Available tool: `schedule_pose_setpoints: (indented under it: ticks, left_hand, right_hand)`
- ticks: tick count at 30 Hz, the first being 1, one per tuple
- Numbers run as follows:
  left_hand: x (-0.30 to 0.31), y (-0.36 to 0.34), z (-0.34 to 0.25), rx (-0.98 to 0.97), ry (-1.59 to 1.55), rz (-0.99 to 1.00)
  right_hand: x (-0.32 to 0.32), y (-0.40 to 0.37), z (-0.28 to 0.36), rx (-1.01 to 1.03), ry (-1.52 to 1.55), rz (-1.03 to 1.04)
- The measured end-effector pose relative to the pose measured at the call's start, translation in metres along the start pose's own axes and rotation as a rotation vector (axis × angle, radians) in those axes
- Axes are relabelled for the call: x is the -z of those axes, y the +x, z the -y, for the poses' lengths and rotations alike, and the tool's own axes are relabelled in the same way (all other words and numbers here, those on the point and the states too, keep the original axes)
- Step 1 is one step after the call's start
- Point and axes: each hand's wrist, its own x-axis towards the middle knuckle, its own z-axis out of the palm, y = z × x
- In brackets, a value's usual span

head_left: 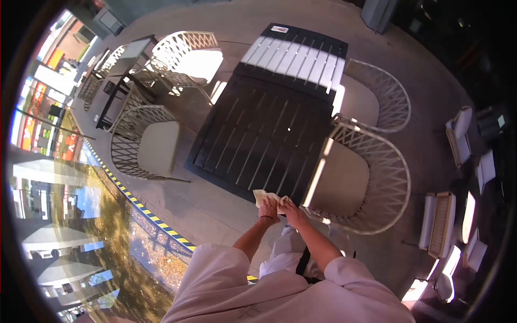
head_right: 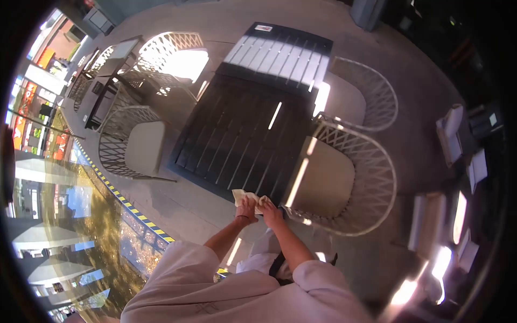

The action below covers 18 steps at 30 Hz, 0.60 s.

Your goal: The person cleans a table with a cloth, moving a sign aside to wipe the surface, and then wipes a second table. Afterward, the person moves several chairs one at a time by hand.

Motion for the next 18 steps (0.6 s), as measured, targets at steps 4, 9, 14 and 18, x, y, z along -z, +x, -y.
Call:
schedule_pose_setpoints:
  ticks: [4,9,14,18]
  left_hand:
    - [-0.006,0.0,0.002,0.03,0.008,0.021]
    - [-0.024,-0.002,-0.001,0.04,-0.036,-0.033]
    - [-0.015,-0.001,0.001,0.046,-0.066,-0.076]
    - [-0.019,0.004,0.005,0.03,0.002,-0.069]
  right_hand:
    - [-0.011,-0.002,-0.002,0.01,-0.105,-0.08]
    - [-0.051,-0.003,-0.012,-0.019,-0.176,-0.141]
    - [-0.019,0.004,-0.003,0.024,-0.022,-0.016]
    - [-0.026,-0.001,0.0,-0.003,-0.041,-0.055]
